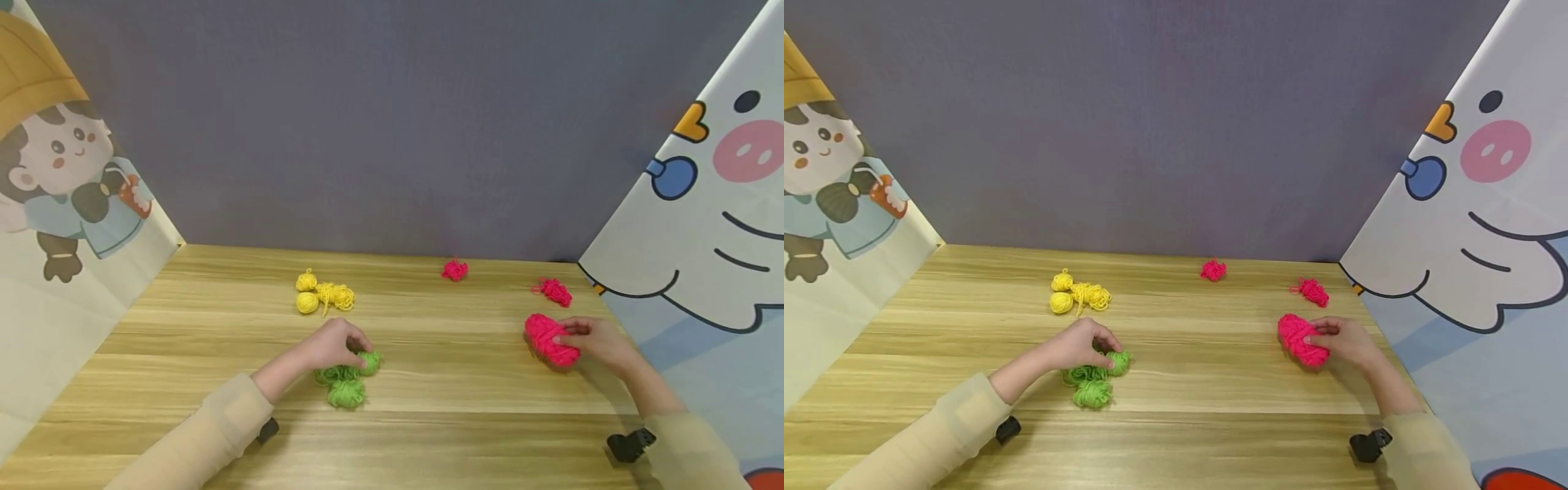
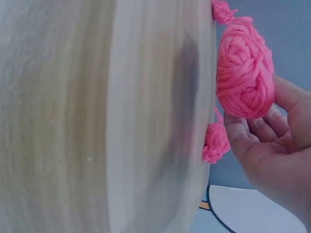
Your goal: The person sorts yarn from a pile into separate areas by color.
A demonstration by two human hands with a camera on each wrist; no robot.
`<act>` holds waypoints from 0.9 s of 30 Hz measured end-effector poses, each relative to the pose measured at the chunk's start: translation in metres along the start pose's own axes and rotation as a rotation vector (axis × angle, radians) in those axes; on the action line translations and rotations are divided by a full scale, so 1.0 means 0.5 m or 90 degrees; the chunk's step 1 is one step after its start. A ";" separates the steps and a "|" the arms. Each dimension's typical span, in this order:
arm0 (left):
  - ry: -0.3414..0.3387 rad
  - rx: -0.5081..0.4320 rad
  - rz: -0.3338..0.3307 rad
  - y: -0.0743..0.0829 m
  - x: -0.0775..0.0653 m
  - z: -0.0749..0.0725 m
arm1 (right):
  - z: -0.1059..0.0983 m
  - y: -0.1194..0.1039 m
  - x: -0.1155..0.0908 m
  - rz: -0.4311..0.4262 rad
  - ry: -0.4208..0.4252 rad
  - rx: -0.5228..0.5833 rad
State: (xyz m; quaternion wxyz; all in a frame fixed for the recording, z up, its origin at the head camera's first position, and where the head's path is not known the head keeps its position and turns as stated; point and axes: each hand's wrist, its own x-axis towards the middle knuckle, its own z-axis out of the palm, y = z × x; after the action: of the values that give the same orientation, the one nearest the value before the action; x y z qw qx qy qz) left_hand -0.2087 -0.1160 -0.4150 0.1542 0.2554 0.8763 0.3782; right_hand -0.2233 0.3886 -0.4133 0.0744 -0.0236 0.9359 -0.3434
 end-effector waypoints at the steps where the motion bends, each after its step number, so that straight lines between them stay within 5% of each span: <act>1: 0.000 0.000 -0.001 0.000 0.000 0.000 | -0.001 -0.004 -0.002 -0.002 0.003 0.000; 13: 0.000 0.000 -0.005 -0.001 0.002 -0.001 | -0.016 -0.067 -0.029 -0.007 0.005 0.085; 27: -0.003 -0.013 -0.025 0.004 0.004 -0.004 | -0.012 -0.139 -0.049 -0.026 0.050 0.034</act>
State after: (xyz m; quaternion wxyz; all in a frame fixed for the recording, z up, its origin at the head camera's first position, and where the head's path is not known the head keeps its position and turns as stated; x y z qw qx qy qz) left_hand -0.2109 -0.1150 -0.4124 0.1666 0.2376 0.8769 0.3831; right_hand -0.2008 0.3417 -0.3611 0.0315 -0.0274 0.9279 -0.3705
